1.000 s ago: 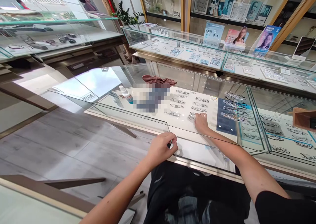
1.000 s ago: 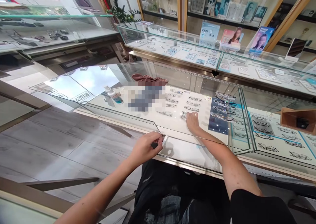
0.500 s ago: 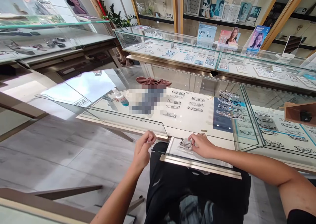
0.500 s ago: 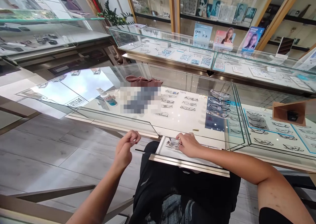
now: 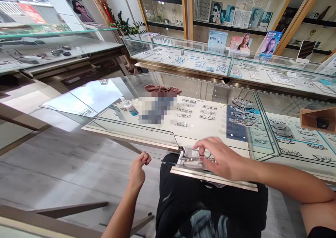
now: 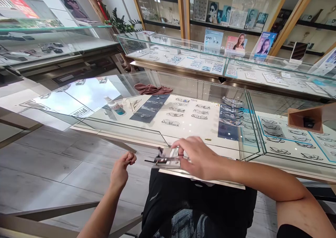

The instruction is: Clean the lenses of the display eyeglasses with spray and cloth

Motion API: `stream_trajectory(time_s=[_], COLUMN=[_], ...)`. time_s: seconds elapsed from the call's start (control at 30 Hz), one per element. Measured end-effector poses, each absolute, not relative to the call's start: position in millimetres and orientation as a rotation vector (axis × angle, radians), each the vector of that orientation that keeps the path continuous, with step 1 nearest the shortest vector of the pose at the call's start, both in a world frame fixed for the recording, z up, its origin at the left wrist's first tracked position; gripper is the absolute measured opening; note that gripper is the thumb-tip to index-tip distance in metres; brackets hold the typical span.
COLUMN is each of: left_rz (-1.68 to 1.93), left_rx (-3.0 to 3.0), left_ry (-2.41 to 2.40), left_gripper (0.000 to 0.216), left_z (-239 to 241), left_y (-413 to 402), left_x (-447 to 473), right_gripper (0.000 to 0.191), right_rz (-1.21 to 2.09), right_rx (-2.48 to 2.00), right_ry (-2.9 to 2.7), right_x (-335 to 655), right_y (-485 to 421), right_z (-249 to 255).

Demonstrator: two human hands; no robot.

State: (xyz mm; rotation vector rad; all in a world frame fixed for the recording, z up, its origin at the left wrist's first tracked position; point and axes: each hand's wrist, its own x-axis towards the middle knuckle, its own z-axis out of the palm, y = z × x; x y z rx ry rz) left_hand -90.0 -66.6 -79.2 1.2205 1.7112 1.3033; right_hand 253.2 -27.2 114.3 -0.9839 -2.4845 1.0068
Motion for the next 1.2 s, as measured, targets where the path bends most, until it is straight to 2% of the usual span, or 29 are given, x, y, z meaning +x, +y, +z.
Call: stream_trajectory(time_s=[0.13, 0.27, 0.37, 0.77, 1.2], left_rz=[1.173, 1.066, 1.018, 0.966, 0.997], left_rx=[1.176, 1.151, 1.138, 1.081, 1.073], left_ry=[1.795, 1.812, 1.823, 1.930, 1.922], left_gripper=[0.023, 0.029, 0.035, 0.047, 0.047], left_z=[-119, -151, -167, -174, -175], left_y=[-79, -96, -107, -114, -110], left_x=[-92, -78, -72, -92, -88], right_gripper=[0.039, 0.049, 0.048, 0.044, 0.024], right_rz=[0.582, 0.225, 0.053, -0.002, -0.186], right_rx=[-1.134, -1.351, -1.483, -1.566, -1.580], right_ry=[-2.565, -2.690, -2.723, -2.683, -2.591], right_x=[257, 261, 265, 276, 278], right_y=[33, 106, 139, 172, 179], right_z=[131, 112, 93, 63, 60])
